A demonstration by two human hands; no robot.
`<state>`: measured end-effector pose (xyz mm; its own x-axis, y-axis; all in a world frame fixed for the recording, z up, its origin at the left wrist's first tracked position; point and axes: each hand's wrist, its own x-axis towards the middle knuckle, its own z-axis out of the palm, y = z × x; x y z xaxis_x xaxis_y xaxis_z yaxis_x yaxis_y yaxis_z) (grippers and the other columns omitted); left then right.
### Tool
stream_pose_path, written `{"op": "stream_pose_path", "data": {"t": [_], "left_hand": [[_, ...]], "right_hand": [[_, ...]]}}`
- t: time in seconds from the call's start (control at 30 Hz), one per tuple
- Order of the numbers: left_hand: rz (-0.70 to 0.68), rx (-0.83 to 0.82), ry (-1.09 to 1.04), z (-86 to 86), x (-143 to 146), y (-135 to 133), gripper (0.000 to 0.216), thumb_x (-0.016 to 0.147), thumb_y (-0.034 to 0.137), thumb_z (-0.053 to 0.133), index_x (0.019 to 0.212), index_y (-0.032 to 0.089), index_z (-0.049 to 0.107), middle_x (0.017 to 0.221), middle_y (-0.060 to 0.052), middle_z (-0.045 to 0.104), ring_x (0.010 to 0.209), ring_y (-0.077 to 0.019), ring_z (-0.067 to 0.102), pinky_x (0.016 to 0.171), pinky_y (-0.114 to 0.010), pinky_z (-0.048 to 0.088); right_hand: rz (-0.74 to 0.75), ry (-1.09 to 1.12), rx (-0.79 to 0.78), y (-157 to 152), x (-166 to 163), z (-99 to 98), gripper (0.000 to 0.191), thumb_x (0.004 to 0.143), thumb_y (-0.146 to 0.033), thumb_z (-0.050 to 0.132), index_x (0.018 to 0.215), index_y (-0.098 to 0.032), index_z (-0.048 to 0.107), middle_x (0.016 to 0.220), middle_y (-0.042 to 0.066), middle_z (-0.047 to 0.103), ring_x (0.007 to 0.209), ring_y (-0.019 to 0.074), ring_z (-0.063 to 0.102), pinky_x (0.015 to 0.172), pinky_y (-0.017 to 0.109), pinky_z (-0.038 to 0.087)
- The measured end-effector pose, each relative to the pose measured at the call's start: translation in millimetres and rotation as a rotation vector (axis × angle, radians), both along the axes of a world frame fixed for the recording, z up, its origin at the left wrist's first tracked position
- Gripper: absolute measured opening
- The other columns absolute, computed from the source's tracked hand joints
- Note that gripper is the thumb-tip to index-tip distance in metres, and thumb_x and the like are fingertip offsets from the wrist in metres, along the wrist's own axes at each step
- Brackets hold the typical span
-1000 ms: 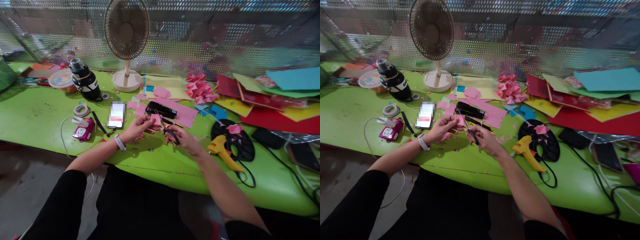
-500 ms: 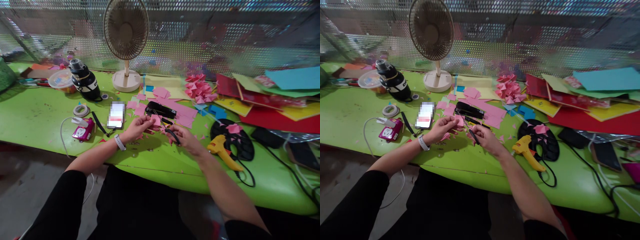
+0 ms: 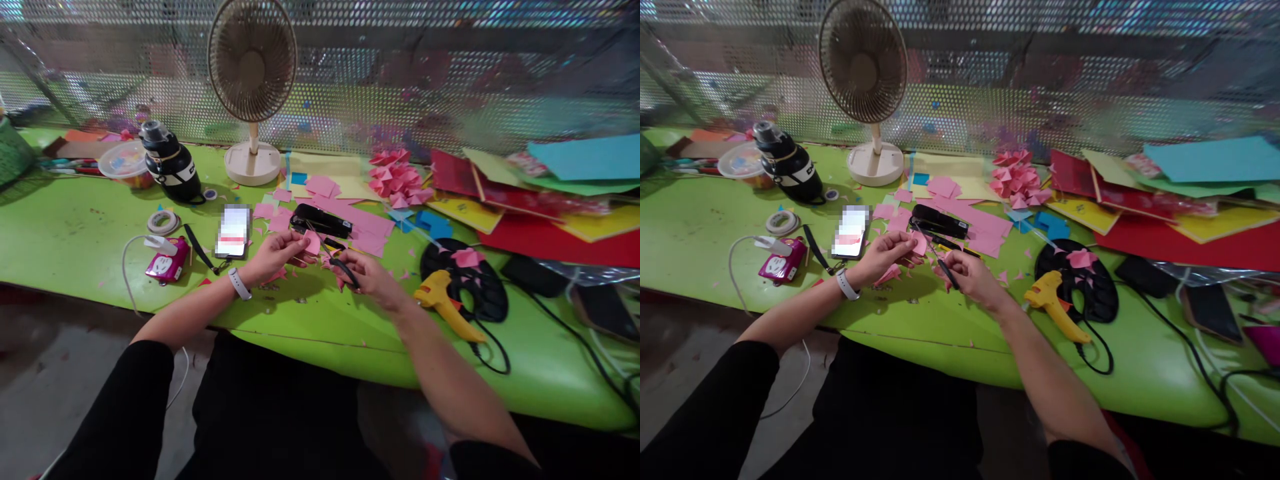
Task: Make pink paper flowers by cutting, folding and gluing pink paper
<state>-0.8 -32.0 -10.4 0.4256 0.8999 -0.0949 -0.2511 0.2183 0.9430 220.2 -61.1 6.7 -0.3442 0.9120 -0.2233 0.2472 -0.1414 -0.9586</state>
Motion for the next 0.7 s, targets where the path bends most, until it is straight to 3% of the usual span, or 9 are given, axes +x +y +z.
{"op": "stream_pose_path", "data": {"t": [0.17, 0.7], "left_hand": [[-0.052, -0.005, -0.022, -0.6, -1.4, 0.7, 0.036, 0.083, 0.043, 0.075, 0.094, 0.013, 0.058, 0.084, -0.006, 0.072, 0.076, -0.0137, 0.073, 0.07, -0.025, 0.055], [0.001, -0.006, 0.0, -4.3, -2.2, 3.9, 0.029, 0.086, 0.039, 0.071, 0.093, 0.014, 0.059, 0.083, -0.003, 0.071, 0.076, -0.0115, 0.072, 0.07, -0.023, 0.056]], "right_hand": [[0.005, 0.0, 0.01, 0.5, 1.1, -0.2, 0.049, 0.068, -0.062, 0.078, 0.079, -0.021, 0.053, 0.063, -0.002, 0.057, 0.054, 0.0113, 0.051, 0.047, 0.025, 0.038], [-0.005, -0.01, 0.024, 1.1, 0.3, 2.4, 0.054, 0.065, -0.069, 0.077, 0.072, -0.021, 0.052, 0.056, -0.003, 0.054, 0.046, 0.0093, 0.046, 0.04, 0.023, 0.032]]}}
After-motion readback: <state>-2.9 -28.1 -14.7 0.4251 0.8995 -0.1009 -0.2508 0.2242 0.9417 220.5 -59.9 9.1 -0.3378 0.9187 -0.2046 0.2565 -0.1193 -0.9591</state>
